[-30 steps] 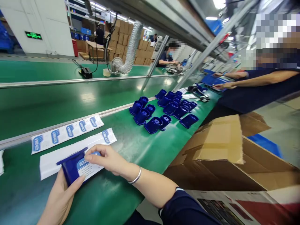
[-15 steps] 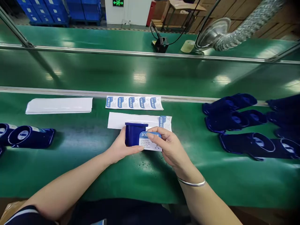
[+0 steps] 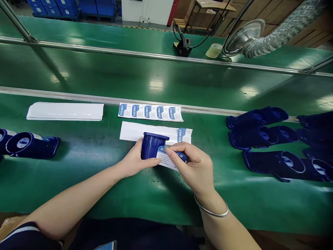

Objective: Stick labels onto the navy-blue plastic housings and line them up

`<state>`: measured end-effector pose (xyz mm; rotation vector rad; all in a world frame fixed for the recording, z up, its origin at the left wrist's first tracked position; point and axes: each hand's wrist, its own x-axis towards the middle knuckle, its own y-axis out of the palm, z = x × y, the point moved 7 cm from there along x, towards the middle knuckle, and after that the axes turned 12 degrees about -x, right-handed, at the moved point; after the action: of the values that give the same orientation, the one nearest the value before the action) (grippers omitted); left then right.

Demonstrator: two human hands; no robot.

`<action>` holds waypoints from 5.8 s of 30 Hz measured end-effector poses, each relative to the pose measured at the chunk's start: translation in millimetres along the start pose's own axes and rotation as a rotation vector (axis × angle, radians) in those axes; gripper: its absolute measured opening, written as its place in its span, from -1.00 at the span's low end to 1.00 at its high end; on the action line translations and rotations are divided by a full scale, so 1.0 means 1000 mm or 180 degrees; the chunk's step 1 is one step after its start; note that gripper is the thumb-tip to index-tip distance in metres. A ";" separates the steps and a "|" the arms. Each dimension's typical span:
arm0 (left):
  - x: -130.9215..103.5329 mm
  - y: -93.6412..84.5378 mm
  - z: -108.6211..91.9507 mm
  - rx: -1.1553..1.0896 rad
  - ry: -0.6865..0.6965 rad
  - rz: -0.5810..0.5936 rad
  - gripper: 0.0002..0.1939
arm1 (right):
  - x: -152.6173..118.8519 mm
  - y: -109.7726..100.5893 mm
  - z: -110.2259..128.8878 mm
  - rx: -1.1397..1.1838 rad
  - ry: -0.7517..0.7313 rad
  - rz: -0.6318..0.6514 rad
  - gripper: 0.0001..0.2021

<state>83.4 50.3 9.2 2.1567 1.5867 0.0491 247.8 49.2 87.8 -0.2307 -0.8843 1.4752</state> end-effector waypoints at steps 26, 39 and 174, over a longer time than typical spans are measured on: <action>-0.001 0.008 -0.001 -0.0172 -0.0128 0.0324 -0.17 | -0.001 0.011 -0.032 0.0512 0.0862 0.0315 -0.86; -0.002 0.011 -0.001 -0.0295 -0.0214 0.0398 -0.18 | 0.000 0.011 -0.031 0.0544 0.0888 0.0341 -0.86; -0.011 0.025 0.019 -0.2636 -0.1326 0.0736 -0.33 | 0.003 0.067 -0.038 0.2615 0.1009 0.0664 -0.53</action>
<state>107.8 28.2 4.0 1.5394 0.8512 0.2613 220.8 75.1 20.2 0.0621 0.0391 1.8129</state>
